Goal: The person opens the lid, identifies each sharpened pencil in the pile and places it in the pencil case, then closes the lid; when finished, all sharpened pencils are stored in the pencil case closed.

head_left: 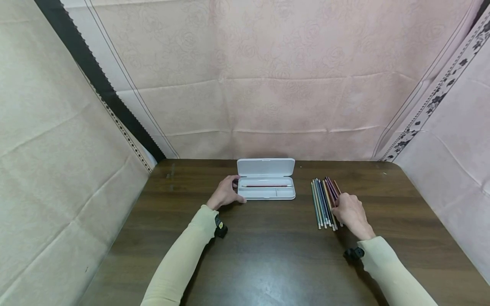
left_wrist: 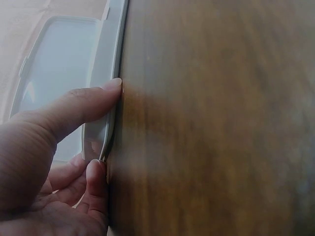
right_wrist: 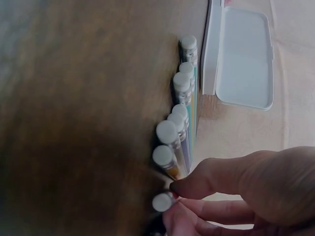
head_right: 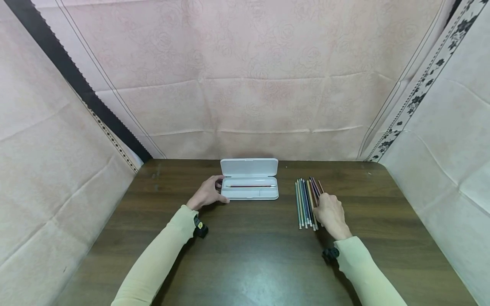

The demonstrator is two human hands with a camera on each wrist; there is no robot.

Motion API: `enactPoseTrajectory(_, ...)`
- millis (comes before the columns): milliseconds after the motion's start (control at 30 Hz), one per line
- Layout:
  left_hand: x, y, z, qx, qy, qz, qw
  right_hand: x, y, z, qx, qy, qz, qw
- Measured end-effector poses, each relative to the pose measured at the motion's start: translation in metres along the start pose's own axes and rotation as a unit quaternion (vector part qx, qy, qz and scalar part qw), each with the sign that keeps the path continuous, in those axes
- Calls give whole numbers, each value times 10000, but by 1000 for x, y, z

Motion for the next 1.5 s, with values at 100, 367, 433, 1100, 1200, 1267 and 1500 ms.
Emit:
enactPoseTrajectory(100, 0, 0, 0, -41, 37, 2, 10000, 0, -1, 0, 16, 89, -23, 10000)
enactPoseTrajectory(367, 0, -1, 1, -23, 32, 24, 10000, 3, -6, -3, -127, 69, -40, 9999)
enactPoseTrajectory(433, 0, -1, 1, -24, 23, 17, 10000, 3, -7, -4, -163, 39, 4, 9999)
enactPoseTrajectory(1100, 1, 1, -1, 37, -32, -36, 10000, 9, -14, -22, -331, -638, 873, 9936)
enactPoseTrajectory(1200, 1, 1, -1, 40, -7, -33, 10000, 9, -15, -25, -446, -706, 956, 9919)
enactPoseTrajectory(1267, 1, 1, -1, 43, -3, -28, 10000, 9, -15, -26, -537, -737, 998, 9908)
enactPoseTrajectory(1500, 0, 0, 0, 38, -16, -13, 10000, 8, -16, -35, -824, -929, 791, 9891)
Point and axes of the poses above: each hand's wrist, its own x-axis away from the middle knuckle, its own y-axis out of the palm, z = x × y, the point moved 5 cm from there along -x, towards the middle knuckle, and after that the axes turned 8 degrees about y, right-handed, at the moved point
